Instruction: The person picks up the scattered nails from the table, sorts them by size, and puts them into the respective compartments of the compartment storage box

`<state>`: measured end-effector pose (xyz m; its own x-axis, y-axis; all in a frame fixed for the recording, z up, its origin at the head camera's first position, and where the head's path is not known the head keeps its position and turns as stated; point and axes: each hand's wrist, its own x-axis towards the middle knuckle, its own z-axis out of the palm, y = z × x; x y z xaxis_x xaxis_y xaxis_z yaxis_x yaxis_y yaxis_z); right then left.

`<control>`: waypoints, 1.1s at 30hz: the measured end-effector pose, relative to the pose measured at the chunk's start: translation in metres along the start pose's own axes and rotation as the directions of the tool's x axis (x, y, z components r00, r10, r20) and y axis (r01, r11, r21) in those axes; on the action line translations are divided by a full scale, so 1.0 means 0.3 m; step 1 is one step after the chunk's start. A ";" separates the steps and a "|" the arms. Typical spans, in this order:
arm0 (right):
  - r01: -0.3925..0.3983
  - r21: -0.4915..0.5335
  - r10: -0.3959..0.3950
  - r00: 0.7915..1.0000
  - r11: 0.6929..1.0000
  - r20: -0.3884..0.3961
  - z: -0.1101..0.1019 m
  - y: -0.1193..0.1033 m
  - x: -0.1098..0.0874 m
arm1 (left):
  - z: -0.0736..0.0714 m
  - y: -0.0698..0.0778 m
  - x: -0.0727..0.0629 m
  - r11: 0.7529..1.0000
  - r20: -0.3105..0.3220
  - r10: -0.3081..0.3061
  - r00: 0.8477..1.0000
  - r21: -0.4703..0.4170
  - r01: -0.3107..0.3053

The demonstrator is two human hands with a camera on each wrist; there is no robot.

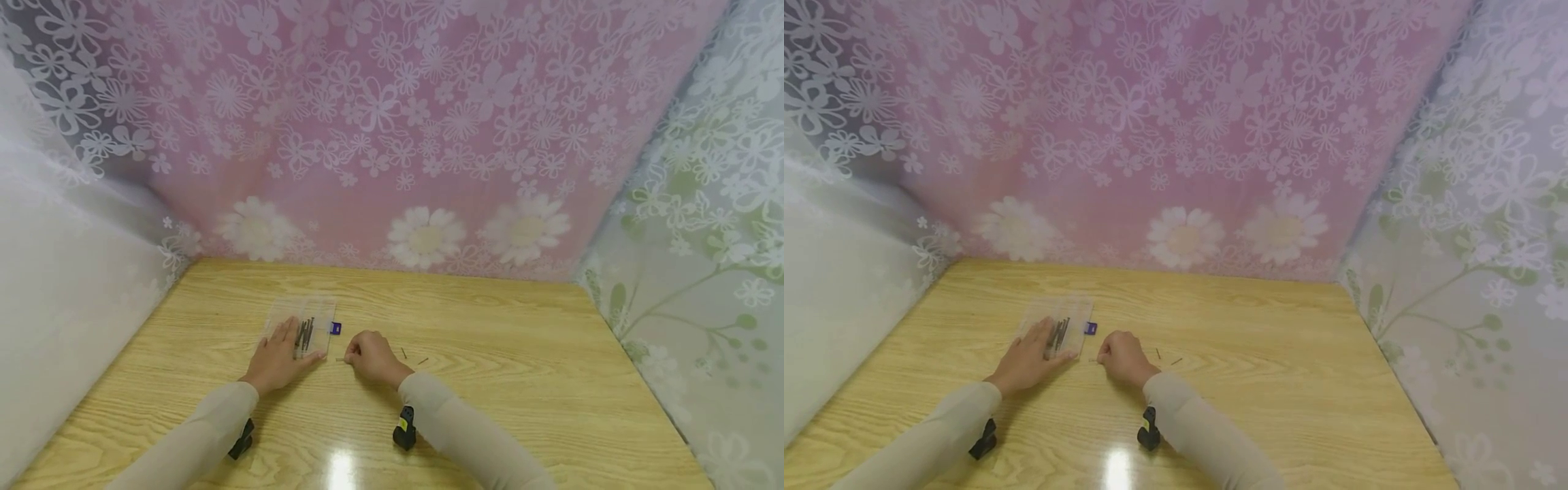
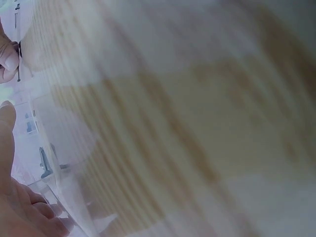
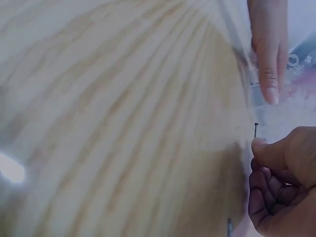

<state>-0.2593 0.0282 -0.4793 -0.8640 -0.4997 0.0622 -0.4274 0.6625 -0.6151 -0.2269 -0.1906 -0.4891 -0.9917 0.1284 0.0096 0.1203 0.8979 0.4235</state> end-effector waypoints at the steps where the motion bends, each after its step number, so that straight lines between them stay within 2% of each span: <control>1: -0.008 0.002 0.008 1.000 1.000 -0.004 -0.003 -0.003 0.001 | 0.000 0.000 -0.001 1.000 0.000 0.000 1.000 0.000 0.000; 6: -0.033 0.024 0.034 0.999 0.999 -0.041 -0.030 -0.033 0.014 | -0.002 0.001 -0.001 1.000 -0.004 0.001 1.000 0.006 0.000; 15: -0.007 -0.008 0.006 0.994 1.000 -0.113 -0.051 -0.077 0.060 | -0.006 0.005 -0.002 1.000 -0.016 0.002 1.000 0.011 -0.001; 24: -0.036 0.032 0.040 0.990 0.999 -0.136 -0.019 -0.113 0.106 | -0.008 0.004 -0.004 1.000 -0.020 0.013 1.000 0.014 -0.013; 33: -0.120 0.077 0.128 0.985 0.990 -0.115 0.022 -0.125 0.132 | -0.009 0.003 -0.004 1.000 -0.023 0.013 1.000 0.006 -0.013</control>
<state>-0.2758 -0.0201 -0.4588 -0.9365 -0.3429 0.0729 -0.2990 0.6726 -0.6769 -0.2257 -0.1910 -0.4861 -0.9909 0.1302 0.0356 0.1331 0.8986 0.4182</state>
